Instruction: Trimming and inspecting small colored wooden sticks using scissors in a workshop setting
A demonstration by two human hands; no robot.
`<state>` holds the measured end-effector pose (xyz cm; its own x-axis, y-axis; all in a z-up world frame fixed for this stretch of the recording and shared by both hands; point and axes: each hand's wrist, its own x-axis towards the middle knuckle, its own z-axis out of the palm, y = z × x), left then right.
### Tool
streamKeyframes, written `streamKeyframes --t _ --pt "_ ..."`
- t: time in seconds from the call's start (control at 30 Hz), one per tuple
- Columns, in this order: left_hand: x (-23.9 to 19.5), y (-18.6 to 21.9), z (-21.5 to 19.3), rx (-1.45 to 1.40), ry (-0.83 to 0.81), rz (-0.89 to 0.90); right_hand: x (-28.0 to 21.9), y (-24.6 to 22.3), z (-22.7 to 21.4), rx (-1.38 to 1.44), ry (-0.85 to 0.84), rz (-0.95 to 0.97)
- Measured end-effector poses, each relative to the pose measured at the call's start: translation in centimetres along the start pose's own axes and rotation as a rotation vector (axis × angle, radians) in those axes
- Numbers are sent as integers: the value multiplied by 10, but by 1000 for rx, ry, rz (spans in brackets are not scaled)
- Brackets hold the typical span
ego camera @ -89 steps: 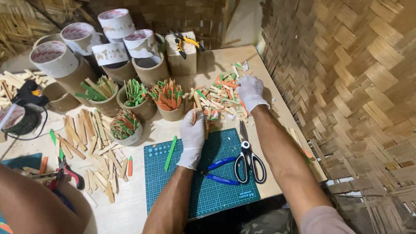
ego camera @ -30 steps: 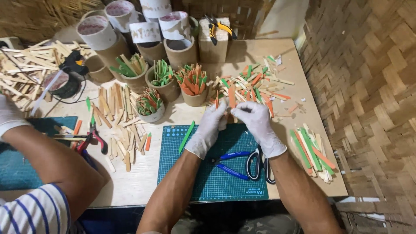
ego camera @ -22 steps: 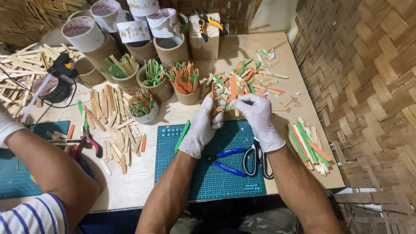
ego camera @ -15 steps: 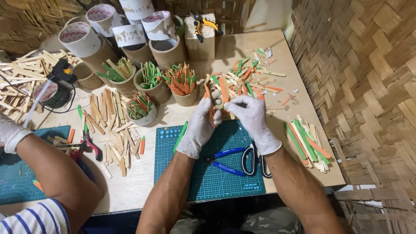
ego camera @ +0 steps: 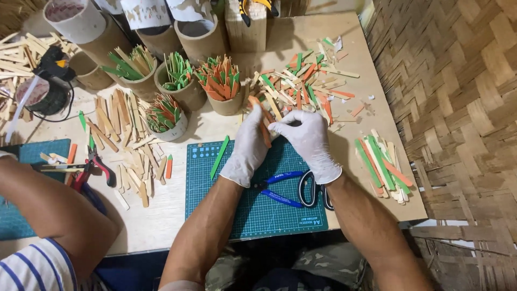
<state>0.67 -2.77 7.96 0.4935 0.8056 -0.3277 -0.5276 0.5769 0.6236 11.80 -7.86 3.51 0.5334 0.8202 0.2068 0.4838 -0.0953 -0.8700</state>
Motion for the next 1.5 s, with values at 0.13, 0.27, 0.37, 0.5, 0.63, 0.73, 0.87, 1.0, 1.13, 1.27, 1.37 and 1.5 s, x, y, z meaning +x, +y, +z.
streamKeyframes --t 0.13,0.27,0.37,0.5,0.63,0.73,0.87,1.0,1.13,1.27,1.37,1.5 --pt "76 -65 -86 -65 -32 49 7 -3 -4 61 11 17" --pt "73 -66 -90 -22 -15 105 13 15 -2 298 -66 80" --pt "41 -38 -62 99 -16 169 14 17 -3 386 -83 109" --pt "29 -28 -52 219 -66 239 17 25 0 441 -165 148" --pt "36 -33 -60 222 -102 249 12 17 1 493 -206 164" --pt "35 -29 -58 181 -175 198 9 16 0 603 -268 176" --pt "31 -20 -52 159 -137 174 6 5 -6 720 -328 220" --pt "17 -6 -40 214 -58 238 6 2 -11 411 -227 -32" --pt "20 -12 -42 266 -27 272 8 0 -6 360 -180 -98" --pt "18 -17 -45 305 20 265 7 4 -4 330 -155 -113" --pt "10 -7 -31 332 79 313 6 -3 -5 342 -171 -107" --pt "39 -22 -58 470 100 462 6 9 0 251 -118 -157"
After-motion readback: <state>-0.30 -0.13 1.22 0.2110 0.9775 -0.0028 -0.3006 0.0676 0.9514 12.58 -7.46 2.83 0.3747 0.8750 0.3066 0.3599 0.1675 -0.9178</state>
